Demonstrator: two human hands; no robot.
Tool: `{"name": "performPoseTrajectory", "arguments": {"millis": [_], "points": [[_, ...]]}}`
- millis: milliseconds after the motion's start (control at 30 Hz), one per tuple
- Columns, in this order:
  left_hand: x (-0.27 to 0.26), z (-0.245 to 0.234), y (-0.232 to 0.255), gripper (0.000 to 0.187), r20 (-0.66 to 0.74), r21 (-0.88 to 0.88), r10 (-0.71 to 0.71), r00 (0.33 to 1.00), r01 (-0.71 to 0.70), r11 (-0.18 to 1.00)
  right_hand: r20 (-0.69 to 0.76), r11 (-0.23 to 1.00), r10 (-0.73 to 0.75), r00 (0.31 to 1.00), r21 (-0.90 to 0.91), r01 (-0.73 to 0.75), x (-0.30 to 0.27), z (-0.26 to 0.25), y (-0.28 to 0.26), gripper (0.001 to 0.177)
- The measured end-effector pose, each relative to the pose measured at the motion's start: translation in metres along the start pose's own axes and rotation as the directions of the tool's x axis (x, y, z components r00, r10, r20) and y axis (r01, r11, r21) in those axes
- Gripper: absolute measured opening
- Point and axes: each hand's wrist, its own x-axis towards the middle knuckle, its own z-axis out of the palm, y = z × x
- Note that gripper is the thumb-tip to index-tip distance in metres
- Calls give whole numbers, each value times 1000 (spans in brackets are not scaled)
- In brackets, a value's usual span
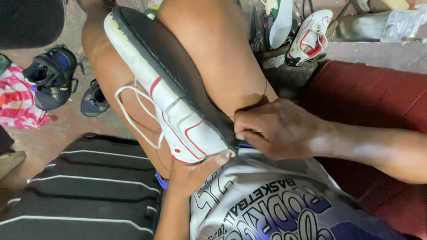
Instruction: The person is repairing a white and red soccer shoe by hand. They use a needle and thread to stitch the sole to the upper part of the shoe, repeatedly pulling the thread through the material.
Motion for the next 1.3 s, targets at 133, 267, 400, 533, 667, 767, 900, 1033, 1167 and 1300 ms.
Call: {"name": "performPoseTrajectory", "arguments": {"millis": [133,267,400,533,667,767,900,1033,1167,1300], "points": [[-38,-9,2,17,-344,62,10,939,12,998,98,995,85,992,36,-89,-4,-13,12,6],[-72,-45,1,23,-631,69,-43,775,112,991,154,980,174,973,67,-186,-7,-22,15,13],[-74,-48,19,19,-767,537,269,583,352,767,153,979,198,968,20,-204,-5,-33,13,18],[-57,-12,26,33,-370,830,413,832,97,549,168,982,188,968,-28,-186,-1,-34,11,15],[-25,10,18,23,-175,780,367,913,-98,617,180,978,205,962,1,-209,2,-37,9,20],[-36,1,3,13,-240,617,308,921,-100,781,208,985,161,965,23,-169,0,-33,13,17],[-47,-13,-4,14,-328,-6,128,936,-137,991,227,995,85,970,39,-97,4,-34,17,12],[-32,-13,3,20,-200,-768,94,975,-216,603,308,978,201,930,-14,-207,-1,-33,17,16],[-22,3,-2,15,-307,-131,-232,923,201,971,230,997,41,972,55,-55,-9,-31,14,9],[-5,6,11,13,-86,411,113,990,-68,909,230,997,42,972,-73,-26,-14,-32,11,13]]}}
